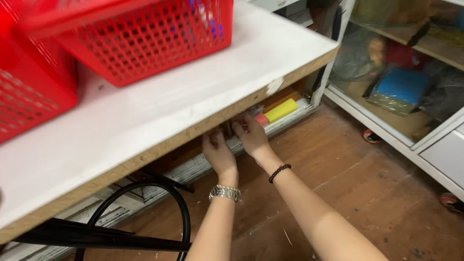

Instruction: The person wipes screen protectors with paper sheets, aligns one onto a yellow phone on the counter, then stacks the plastic-sleeved protectors and places them one by one into a cardboard box on the counter.

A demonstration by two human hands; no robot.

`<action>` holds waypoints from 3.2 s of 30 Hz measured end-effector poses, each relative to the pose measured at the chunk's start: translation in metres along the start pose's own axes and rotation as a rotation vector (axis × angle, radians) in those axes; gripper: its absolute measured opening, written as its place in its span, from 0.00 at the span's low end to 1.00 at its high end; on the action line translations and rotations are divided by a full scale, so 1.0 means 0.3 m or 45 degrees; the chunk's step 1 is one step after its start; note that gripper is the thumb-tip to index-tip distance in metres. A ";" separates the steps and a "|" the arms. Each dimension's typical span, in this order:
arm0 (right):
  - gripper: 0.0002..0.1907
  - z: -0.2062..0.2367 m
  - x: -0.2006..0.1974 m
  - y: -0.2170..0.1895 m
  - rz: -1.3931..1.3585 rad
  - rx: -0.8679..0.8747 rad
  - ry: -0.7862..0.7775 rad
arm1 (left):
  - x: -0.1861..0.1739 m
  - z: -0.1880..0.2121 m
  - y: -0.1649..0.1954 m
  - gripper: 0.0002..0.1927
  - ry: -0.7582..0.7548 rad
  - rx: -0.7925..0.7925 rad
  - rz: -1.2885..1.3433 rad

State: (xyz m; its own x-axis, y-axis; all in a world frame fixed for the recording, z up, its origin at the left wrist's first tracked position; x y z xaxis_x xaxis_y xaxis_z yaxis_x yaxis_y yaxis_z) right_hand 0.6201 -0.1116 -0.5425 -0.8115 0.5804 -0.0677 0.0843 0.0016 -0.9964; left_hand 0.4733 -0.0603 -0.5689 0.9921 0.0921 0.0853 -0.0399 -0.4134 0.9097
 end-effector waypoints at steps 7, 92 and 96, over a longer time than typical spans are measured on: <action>0.16 -0.112 0.153 0.069 0.153 -0.090 -0.128 | -0.085 -0.163 -0.209 0.15 0.159 0.026 -0.232; 0.20 1.176 -1.006 -1.018 1.324 1.024 0.534 | -0.005 0.287 1.365 0.39 -1.655 -0.518 -0.442; 0.16 1.250 -0.969 -1.295 1.351 0.885 0.512 | -0.090 0.238 1.596 0.32 -1.531 -0.362 -0.375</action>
State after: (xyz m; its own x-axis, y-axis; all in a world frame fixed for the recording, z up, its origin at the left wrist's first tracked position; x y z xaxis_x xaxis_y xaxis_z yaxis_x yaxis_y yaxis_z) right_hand 0.6063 -0.5862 -0.1546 -0.3003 0.2406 -0.9230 0.1575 -0.9419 -0.2968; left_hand 0.4359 -0.3254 -0.1647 0.4433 -0.7919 -0.4200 0.3236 -0.2955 0.8988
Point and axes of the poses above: each hand's wrist, its own z-axis away from the middle knuckle, its own x-axis out of the palm, y = z × x, the point moved 9 cm from there along -z, towards the middle knuckle, and after that the axes turned 8 degrees about x, right-handed, at the moved point
